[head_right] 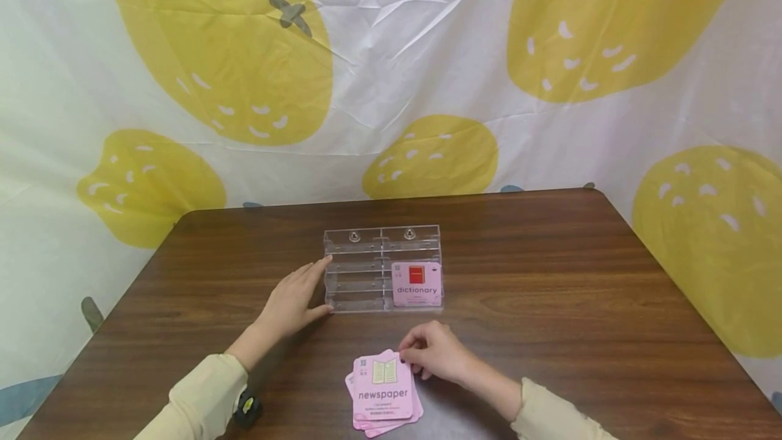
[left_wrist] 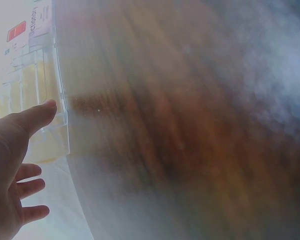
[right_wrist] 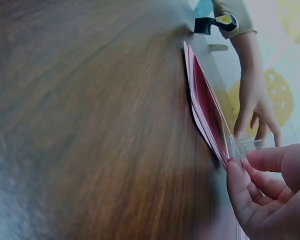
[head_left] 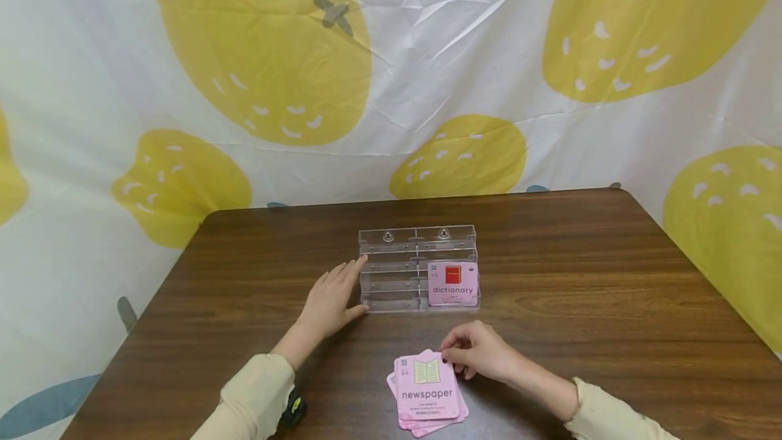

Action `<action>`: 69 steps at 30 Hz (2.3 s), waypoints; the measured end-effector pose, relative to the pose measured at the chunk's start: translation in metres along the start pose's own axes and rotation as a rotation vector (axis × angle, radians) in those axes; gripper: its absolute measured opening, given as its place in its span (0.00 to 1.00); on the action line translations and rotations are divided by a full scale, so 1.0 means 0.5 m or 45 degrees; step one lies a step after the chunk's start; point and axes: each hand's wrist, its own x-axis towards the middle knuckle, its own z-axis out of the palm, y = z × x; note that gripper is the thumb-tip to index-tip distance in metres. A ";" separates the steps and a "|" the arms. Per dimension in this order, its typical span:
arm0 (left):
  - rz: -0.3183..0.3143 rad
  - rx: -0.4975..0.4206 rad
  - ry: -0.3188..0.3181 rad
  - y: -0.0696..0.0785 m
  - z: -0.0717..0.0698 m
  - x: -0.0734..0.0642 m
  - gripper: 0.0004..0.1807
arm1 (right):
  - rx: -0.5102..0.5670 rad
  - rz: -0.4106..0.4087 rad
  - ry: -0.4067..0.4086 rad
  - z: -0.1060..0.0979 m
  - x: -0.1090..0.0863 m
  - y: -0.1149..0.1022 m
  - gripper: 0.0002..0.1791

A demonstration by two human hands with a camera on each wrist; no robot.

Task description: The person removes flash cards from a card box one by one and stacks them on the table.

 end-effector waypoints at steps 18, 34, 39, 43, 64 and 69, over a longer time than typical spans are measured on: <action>-0.007 -0.001 -0.010 0.002 -0.001 -0.002 0.49 | -0.181 -0.067 0.167 -0.028 -0.007 -0.010 0.03; -0.016 -0.013 -0.015 0.001 0.000 0.001 0.49 | -0.442 -0.079 0.376 -0.087 0.007 -0.014 0.03; -0.026 -0.016 -0.034 0.002 -0.003 0.001 0.49 | -0.453 -0.073 0.381 -0.102 0.007 -0.013 0.04; -0.021 -0.015 -0.032 0.001 -0.003 0.002 0.49 | -0.470 -0.074 0.385 -0.114 0.007 -0.015 0.07; 0.009 0.009 0.010 -0.003 0.009 0.001 0.50 | -0.493 -0.094 0.487 -0.152 0.049 -0.029 0.14; 0.045 -0.015 0.061 -0.003 0.009 0.000 0.50 | -0.467 -0.109 0.534 -0.154 0.059 -0.028 0.12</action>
